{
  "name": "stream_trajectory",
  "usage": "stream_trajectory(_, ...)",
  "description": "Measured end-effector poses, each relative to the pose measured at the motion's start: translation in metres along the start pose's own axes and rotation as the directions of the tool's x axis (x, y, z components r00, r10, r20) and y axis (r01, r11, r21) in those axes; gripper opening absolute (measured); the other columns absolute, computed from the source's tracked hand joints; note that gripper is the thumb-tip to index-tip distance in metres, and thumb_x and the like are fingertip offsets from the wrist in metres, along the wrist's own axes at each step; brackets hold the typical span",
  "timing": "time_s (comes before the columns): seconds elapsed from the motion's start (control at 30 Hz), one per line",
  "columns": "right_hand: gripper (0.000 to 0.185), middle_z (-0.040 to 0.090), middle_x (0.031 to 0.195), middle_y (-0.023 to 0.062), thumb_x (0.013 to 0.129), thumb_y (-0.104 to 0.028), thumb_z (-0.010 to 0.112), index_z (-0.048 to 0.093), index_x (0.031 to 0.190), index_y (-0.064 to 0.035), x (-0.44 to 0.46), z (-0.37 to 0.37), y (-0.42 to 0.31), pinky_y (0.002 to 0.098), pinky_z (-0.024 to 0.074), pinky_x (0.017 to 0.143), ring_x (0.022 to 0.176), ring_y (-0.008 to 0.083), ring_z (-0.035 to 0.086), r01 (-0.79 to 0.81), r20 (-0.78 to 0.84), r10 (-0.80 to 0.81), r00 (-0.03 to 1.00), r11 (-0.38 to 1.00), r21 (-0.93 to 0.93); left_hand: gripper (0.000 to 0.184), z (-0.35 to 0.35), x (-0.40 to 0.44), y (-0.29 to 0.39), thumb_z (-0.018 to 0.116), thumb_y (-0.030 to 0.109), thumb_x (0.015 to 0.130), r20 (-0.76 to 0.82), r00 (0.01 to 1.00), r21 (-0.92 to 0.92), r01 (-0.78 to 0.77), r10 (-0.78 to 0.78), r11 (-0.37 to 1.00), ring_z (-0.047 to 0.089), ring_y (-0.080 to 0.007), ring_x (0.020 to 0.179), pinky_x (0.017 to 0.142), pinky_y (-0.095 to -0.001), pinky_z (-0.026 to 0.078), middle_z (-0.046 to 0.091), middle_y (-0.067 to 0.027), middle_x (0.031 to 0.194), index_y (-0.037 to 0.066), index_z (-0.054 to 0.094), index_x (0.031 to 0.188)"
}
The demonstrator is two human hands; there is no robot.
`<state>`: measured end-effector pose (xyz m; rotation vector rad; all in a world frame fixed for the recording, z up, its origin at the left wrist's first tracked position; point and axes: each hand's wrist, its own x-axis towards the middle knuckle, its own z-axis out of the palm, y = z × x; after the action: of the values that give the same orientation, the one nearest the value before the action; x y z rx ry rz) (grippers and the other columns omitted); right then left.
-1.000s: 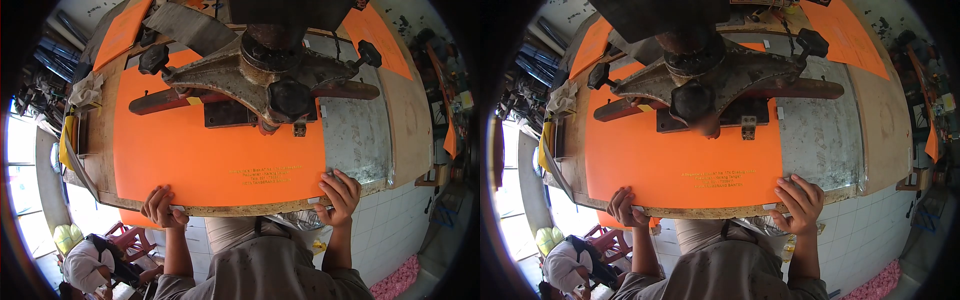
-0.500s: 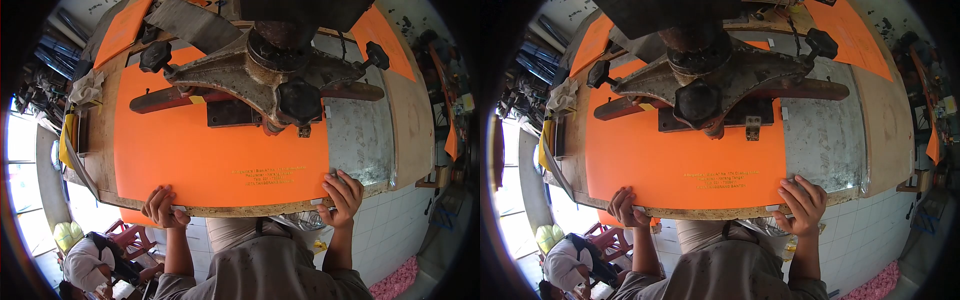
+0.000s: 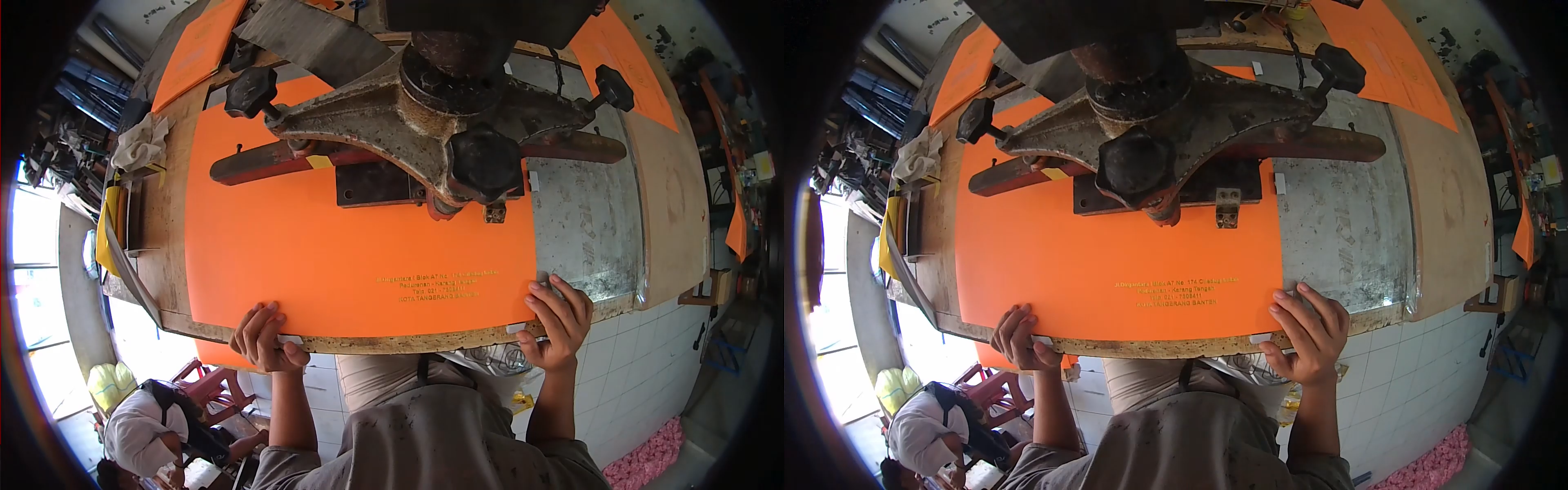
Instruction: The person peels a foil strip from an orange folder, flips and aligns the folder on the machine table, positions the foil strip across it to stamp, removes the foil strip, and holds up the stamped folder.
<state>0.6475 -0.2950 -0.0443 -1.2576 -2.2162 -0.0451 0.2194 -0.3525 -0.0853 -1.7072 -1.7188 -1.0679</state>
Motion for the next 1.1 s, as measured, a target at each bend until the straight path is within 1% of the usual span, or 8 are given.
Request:
stream_trajectory(0.07,0.048,0.075,0.119,0.0061,0.1,-0.05,0.056,0.075,0.107,-0.0062,0.001,0.0,0.0,0.0452,0.044,0.098,0.12,0.0319,0.065,0.015,0.005,-0.015,1.0,1.0,0.005,0.047,0.001,-0.001,0.0,0.042,0.048,0.104,-0.009,1.0,-0.009,0.004,-0.004,1.0,0.07,-0.0261,0.095,0.094,-0.039,0.045,0.076,-0.0048,0.096,0.013,0.069,0.089)
stream_trajectory(0.17,0.049,0.075,0.122,0.0006,0.099,-0.054,0.057,0.077,0.109,-0.0104,0.0,0.001,0.0,0.0446,0.0429,0.096,0.121,0.0268,0.065,-0.01,-0.008,0.01,1.0,1.0,0.004,0.047,0.002,0.0,0.0,0.042,0.048,0.103,-0.013,1.0,-0.013,0.004,-0.004,1.0,0.07,-0.0257,0.095,0.094,-0.0387,0.045,0.076,-0.0046,0.096,0.013,0.069,0.089)
stream_trajectory(0.47,0.052,0.072,0.128,0.0011,0.101,-0.057,0.053,0.077,0.111,-0.0122,-0.001,-0.001,0.0,0.0433,0.0404,0.1,0.126,0.026,0.06,0.004,0.004,-0.004,1.0,1.0,0.014,0.046,0.003,0.001,0.001,0.043,0.048,0.102,-0.024,1.0,-0.015,0.007,-0.007,1.0,0.07,-0.026,0.096,0.094,-0.0389,0.044,0.076,-0.0044,0.097,0.013,0.069,0.089)
stream_trajectory(0.67,0.061,0.066,0.135,0.0043,0.098,-0.066,0.053,0.075,0.123,-0.0146,0.035,-0.016,-0.044,0.041,0.0337,0.107,0.126,0.0271,0.056,-0.016,0.128,0.011,0.992,0.999,0.039,0.043,0.002,-0.003,-0.002,0.044,0.047,0.1,-0.015,1.0,-0.012,0.009,-0.009,1.0,0.071,-0.0261,0.096,0.094,-0.039,0.044,0.076,-0.004,0.097,0.013,0.069,0.089)
stream_trajectory(0.8,0.06,0.06,0.111,0.0044,0.097,-0.061,0.061,0.07,0.134,-0.0151,0.062,0.0,-0.072,0.0405,0.04,0.09,0.102,0.024,0.056,0.038,0.247,-0.058,0.967,0.996,0.084,0.042,0.002,-0.003,-0.003,0.045,0.047,0.099,-0.02,1.0,-0.021,0.011,-0.011,1.0,0.071,-0.0253,0.095,0.094,-0.0384,0.044,0.077,-0.0033,0.096,0.014,0.069,0.088)
stream_trajectory(0.83,0.056,0.054,0.1,0.0041,0.095,-0.053,0.067,0.069,0.135,-0.0144,0.071,0.004,-0.076,0.0403,0.0398,0.081,0.092,0.0232,0.052,0.018,0.262,-0.053,0.964,0.991,0.134,0.042,0.002,-0.003,-0.004,0.045,0.047,0.099,-0.024,1.0,-0.024,0.012,-0.012,1.0,0.071,-0.0251,0.095,0.094,-0.0383,0.044,0.077,-0.003,0.096,0.014,0.069,0.088)
stream_trajectory(0.93,0.053,0.053,0.098,0.0056,0.094,-0.049,0.069,0.072,0.131,-0.0124,0.076,0.01,-0.076,0.041,0.0393,0.081,0.092,0.025,0.052,-0.009,0.335,-0.032,0.942,0.993,0.121,0.042,0.003,-0.003,-0.003,0.046,0.047,0.099,-0.026,0.999,-0.026,0.017,-0.018,1.0,0.071,-0.0244,0.095,0.094,-0.038,0.044,0.077,-0.0024,0.095,0.014,0.07,0.088)
stream_trajectory(1.1,0.048,0.053,0.097,0.0038,0.09,-0.041,0.077,0.073,0.126,-0.0103,0.077,0.001,-0.076,0.0396,0.038,0.077,0.09,0.0224,0.053,-0.078,0.3,0.037,0.953,0.989,0.126,0.042,0.002,-0.003,-0.003,0.046,0.047,0.099,-0.025,0.999,-0.033,0.024,-0.025,0.999,0.071,-0.0239,0.095,0.094,-0.0378,0.043,0.078,-0.0016,0.095,0.014,0.07,0.088)
